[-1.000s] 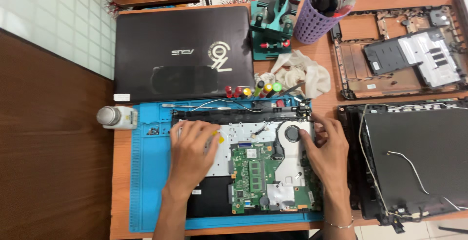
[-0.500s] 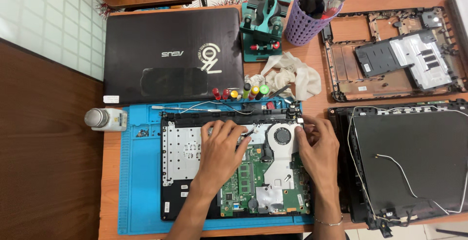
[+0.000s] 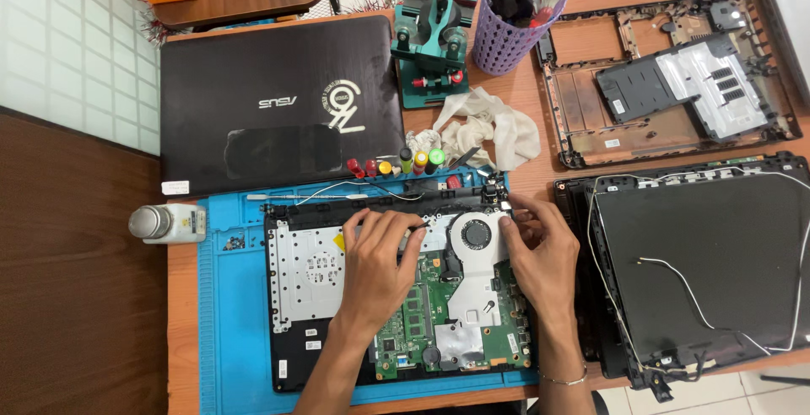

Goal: The person manipulates the internal components of a disassembled laptop by hand. They adjust a motherboard, connect internal cables, and handle a RAM module on a wooden repair bench.

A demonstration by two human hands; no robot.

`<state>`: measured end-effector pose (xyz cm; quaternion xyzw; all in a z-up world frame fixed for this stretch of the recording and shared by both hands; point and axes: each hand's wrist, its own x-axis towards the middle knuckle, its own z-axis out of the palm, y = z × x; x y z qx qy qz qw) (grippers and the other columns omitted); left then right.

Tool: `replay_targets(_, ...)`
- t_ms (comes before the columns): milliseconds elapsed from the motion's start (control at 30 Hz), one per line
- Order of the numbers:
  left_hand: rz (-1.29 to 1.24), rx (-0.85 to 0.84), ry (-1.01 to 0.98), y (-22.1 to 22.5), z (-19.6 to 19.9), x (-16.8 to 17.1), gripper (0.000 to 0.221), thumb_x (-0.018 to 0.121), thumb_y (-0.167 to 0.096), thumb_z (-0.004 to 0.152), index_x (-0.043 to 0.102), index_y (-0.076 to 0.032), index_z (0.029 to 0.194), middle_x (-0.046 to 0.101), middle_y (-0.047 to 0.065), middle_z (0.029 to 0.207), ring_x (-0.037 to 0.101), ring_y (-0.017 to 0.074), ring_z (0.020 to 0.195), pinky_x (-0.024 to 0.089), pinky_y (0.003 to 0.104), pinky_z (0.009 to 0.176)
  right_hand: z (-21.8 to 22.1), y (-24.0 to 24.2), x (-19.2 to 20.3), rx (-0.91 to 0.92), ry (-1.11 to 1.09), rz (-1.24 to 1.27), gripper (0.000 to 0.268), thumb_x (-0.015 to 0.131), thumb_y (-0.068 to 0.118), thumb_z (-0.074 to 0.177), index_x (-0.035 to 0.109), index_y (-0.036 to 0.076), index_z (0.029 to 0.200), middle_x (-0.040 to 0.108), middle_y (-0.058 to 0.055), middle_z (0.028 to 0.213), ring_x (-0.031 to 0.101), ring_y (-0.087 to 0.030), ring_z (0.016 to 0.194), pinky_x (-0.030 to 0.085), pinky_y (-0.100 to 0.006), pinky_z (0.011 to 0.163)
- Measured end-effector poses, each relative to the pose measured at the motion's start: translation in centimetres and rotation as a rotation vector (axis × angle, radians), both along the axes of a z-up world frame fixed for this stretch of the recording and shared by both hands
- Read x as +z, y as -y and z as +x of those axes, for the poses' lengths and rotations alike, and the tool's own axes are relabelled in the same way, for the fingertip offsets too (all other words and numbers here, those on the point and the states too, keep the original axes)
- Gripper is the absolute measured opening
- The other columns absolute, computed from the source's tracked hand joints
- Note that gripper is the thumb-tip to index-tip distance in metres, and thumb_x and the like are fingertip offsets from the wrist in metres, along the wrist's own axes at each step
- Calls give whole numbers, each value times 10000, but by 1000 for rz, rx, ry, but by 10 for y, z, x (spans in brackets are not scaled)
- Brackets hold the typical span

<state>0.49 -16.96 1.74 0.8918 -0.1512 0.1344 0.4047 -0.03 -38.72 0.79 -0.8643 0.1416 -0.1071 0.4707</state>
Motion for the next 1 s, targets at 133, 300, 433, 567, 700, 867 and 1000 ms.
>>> replay_targets(133,-25,-10,2,2,2,2,84,688,-113,935,695,-61,1002,727,38,940,668,238,924,368,477,1070,0,0,-2,-5,14,45,339,757,52,869,729,63,1206,707,-52,998,677,-112,811,538,-249,683)
replay_targets(300,-105,-69,10,4,2,3,60,666,-108,957,688,-73,1001,751,28,993,695,214,952,377,478,1092,1,2,-7,7,46,110,356,756,29,867,712,26,1221,713,-62,1011,673,-105,848,544,-242,722)
replay_targets(433,-123,-73,-6,4,1,2,49,662,-109,965,681,-71,988,761,25,1012,705,212,954,375,488,1099,0,4,-11,-3,53,120,360,759,25,866,699,2,1220,734,-79,1041,683,-108,883,551,-247,752)
replay_targets(567,-128,-56,-19,3,2,1,50,663,-110,962,679,-66,980,759,29,1010,703,220,962,383,489,1099,1,3,-12,-1,68,187,349,733,5,882,689,-8,1229,733,-79,1057,684,-109,893,559,-245,781)
replay_targets(700,-117,-47,-31,0,1,0,51,665,-112,957,686,-67,968,760,30,997,702,221,952,380,493,1100,1,4,-13,-9,59,251,329,707,-24,894,694,-8,1223,723,-70,1056,658,-105,865,547,-244,766)
replay_targets(867,-101,-41,-10,-6,1,2,62,678,-118,952,698,-69,985,753,43,1003,695,235,987,378,491,1088,-1,3,-11,3,89,266,306,709,-27,901,710,-8,1206,711,-68,1061,652,-98,879,537,-242,771)
replay_targets(1000,-113,-24,-22,-10,-1,1,79,691,-120,940,723,-72,994,752,43,992,688,243,983,380,484,1094,0,1,-9,-19,85,240,272,715,-17,911,716,-8,1182,727,-71,1089,670,-104,904,545,-247,775)
